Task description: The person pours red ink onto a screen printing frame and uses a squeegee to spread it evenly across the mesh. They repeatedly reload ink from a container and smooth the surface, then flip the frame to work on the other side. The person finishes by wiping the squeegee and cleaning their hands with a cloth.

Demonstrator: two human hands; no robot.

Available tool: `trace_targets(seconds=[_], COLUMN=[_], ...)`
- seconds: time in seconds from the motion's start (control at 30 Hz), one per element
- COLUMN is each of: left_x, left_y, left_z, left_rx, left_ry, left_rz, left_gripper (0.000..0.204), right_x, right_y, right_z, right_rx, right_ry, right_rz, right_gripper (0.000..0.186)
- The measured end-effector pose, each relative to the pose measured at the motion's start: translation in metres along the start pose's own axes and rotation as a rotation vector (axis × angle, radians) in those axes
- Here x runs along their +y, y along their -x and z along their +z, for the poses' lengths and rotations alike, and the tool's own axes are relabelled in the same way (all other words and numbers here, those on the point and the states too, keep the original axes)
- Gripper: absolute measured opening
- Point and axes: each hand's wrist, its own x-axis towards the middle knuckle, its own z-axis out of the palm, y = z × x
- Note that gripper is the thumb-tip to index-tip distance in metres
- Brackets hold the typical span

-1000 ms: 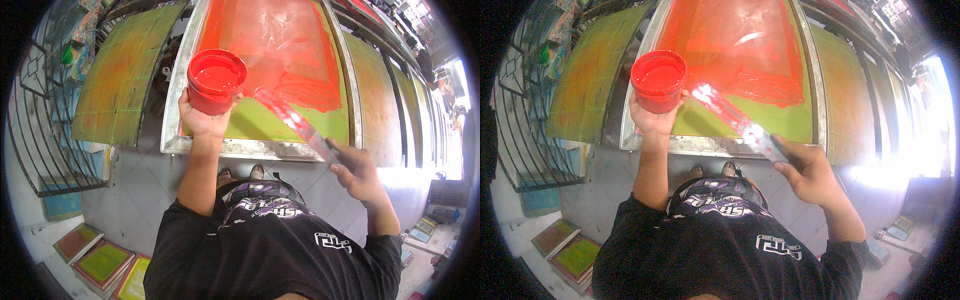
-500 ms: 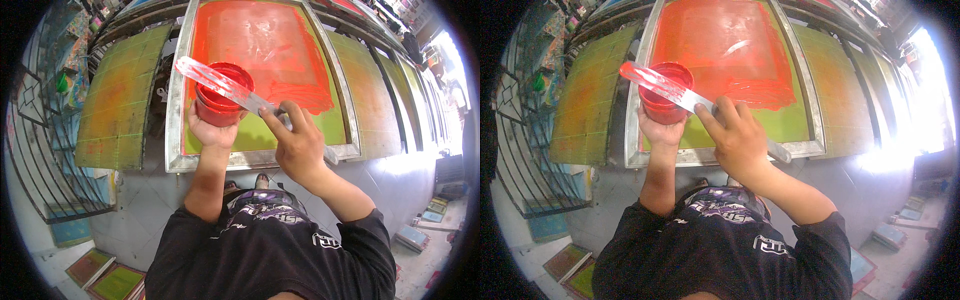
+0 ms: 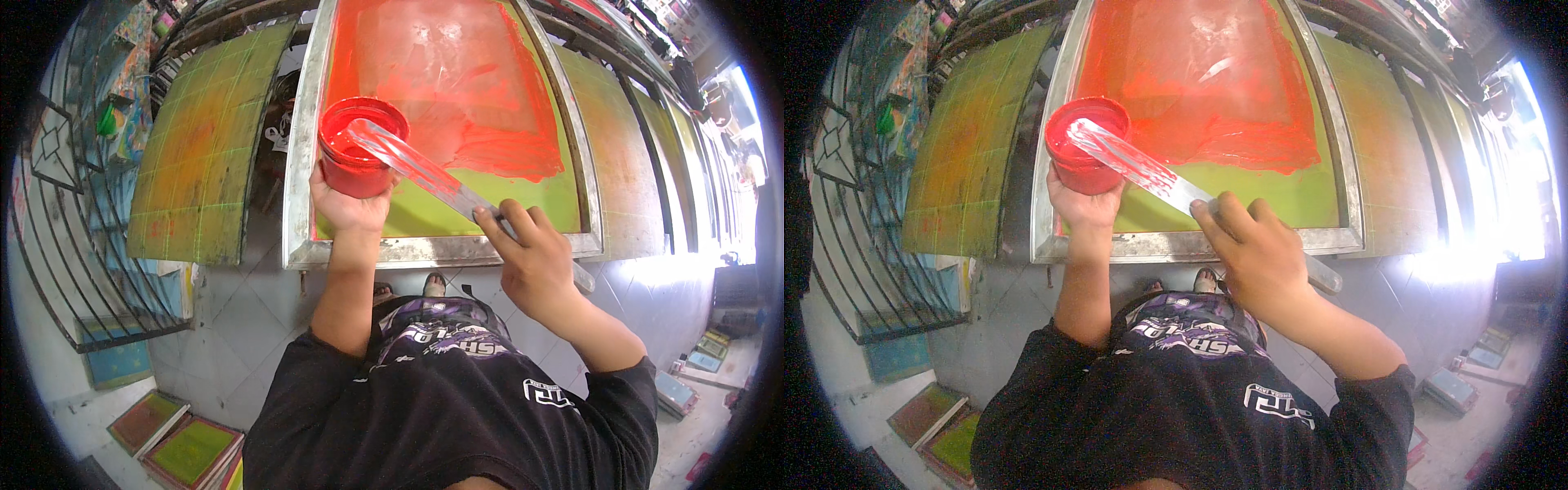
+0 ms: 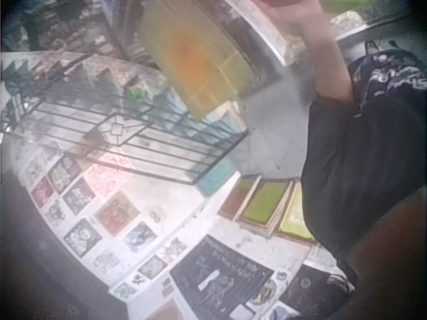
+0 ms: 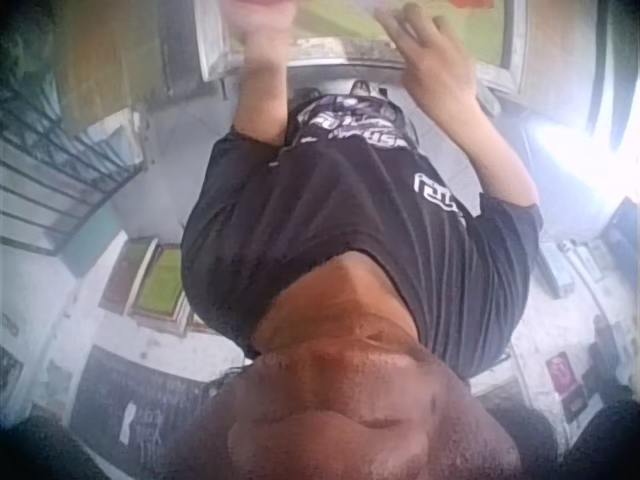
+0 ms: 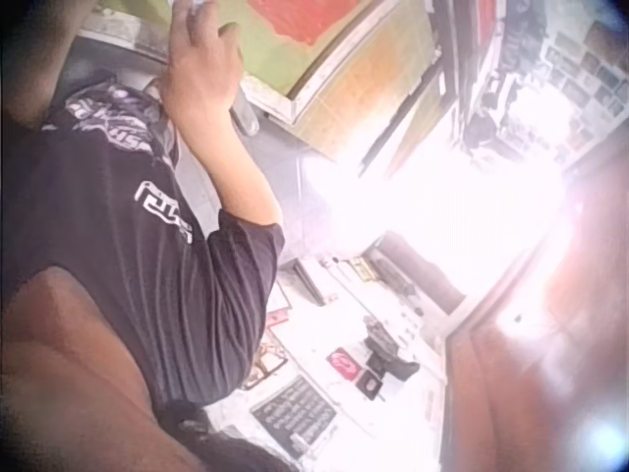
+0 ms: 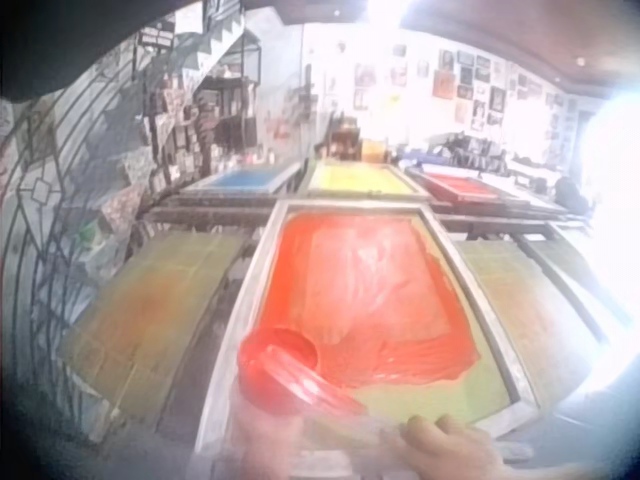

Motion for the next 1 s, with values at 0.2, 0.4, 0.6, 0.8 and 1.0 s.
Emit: trace_targets(seconds=[0.2,0.4,0.6,0.8,1.0], left_x=[-0.003,-0.002,0.002,0.003,-0.002], left_y=[-0.003,-0.004,-0.006,-0.006,0.001], left_z=[0.013,0.011,0.003,0.010,0.016], left_rx=[0.160,0.050,-0.270,-0.347,-0.157], left_ry=[-0.054,0.035,-0.064,0.008,-0.008], left_rz=[0.054,0.013,-0.029,0.006,-0.015], left_gripper=[0.051,0.052,0.050,0.055,0.058], right_x=[0.010,0.024,0.034,0.042,0.035], right_y=[0.013,0.021,0.032,0.016,0.022], right_z=[-0.015,-0.036,-0.053,-0.052,-0.031], right_rx=[-0.014,-0.061,-0.045,0.201,0.173], right_ry=[0.011,0.092,0.174,0.072,0.105], right_rz=[0.013,-0.031,-0.002,0.080,0.032], right_gripper=[0.054,0.056,0.048,0.047,0.048])
